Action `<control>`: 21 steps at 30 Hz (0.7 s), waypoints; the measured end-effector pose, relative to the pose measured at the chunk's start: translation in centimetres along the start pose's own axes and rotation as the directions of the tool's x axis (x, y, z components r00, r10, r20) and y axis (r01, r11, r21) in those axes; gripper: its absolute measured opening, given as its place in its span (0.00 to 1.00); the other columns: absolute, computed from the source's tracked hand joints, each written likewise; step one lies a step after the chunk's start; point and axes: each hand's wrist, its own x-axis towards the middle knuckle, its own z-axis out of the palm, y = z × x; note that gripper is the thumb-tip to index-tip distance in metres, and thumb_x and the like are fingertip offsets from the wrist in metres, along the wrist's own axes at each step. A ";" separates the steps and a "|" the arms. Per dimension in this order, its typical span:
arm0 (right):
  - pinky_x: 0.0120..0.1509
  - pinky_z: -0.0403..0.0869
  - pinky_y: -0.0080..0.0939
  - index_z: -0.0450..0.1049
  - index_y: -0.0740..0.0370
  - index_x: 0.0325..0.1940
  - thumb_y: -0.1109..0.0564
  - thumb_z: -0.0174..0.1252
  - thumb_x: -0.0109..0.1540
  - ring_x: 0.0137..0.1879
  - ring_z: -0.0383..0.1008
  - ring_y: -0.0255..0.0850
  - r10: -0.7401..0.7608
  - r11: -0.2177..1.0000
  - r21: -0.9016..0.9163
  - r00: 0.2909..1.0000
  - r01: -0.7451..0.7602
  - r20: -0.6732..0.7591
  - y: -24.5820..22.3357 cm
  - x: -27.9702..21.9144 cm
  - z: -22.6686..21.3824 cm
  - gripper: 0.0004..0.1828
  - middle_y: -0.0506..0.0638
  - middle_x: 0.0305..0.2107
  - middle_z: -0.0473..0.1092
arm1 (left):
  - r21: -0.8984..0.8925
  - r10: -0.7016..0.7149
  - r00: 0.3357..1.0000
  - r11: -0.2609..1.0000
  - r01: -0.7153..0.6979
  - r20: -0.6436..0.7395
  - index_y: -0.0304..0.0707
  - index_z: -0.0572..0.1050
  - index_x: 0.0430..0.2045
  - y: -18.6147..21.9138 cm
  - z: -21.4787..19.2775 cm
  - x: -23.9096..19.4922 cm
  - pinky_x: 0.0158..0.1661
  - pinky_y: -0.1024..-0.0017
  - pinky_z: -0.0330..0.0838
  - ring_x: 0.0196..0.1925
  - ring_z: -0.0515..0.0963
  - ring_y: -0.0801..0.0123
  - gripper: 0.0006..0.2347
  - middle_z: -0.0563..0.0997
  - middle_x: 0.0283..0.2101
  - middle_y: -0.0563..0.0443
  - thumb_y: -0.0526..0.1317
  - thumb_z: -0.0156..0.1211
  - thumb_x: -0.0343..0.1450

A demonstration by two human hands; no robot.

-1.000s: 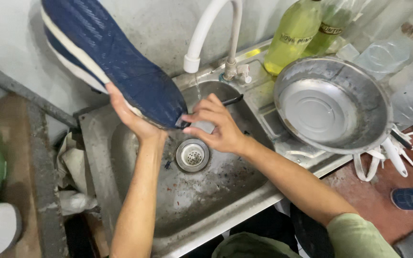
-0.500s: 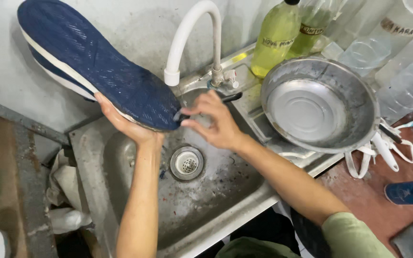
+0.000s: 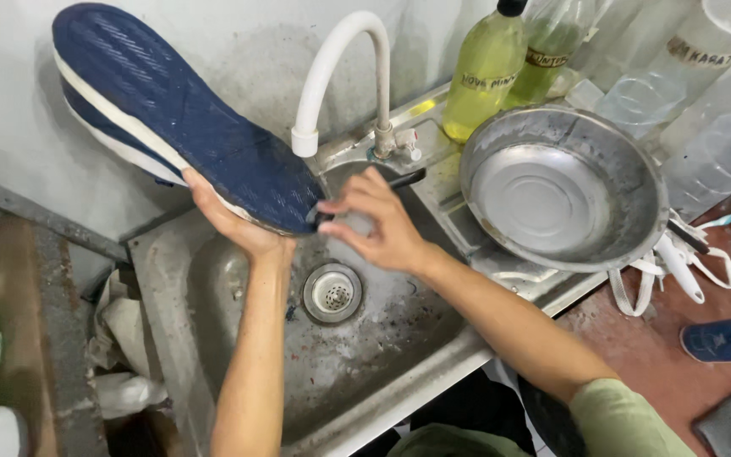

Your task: The person scrubs the sole of a blue and white sneaker with a brush under running water in a sink. They rotate the shoe to clean different areas of the sole and then rinse it thoroughly.

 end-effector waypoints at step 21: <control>0.61 0.73 0.56 0.88 0.58 0.56 0.53 0.77 0.72 0.47 0.75 0.56 0.051 0.993 -0.104 0.993 -0.062 -0.107 2.4 1.5 -4.3 0.11 0.56 0.39 0.77 | 0.035 -0.092 0.995 0.995 0.094 -0.048 0.58 0.76 0.77 -0.7 7.2 -1.1 0.87 0.57 0.59 0.80 0.75 0.67 0.24 0.77 0.79 0.53 0.65 0.48 0.91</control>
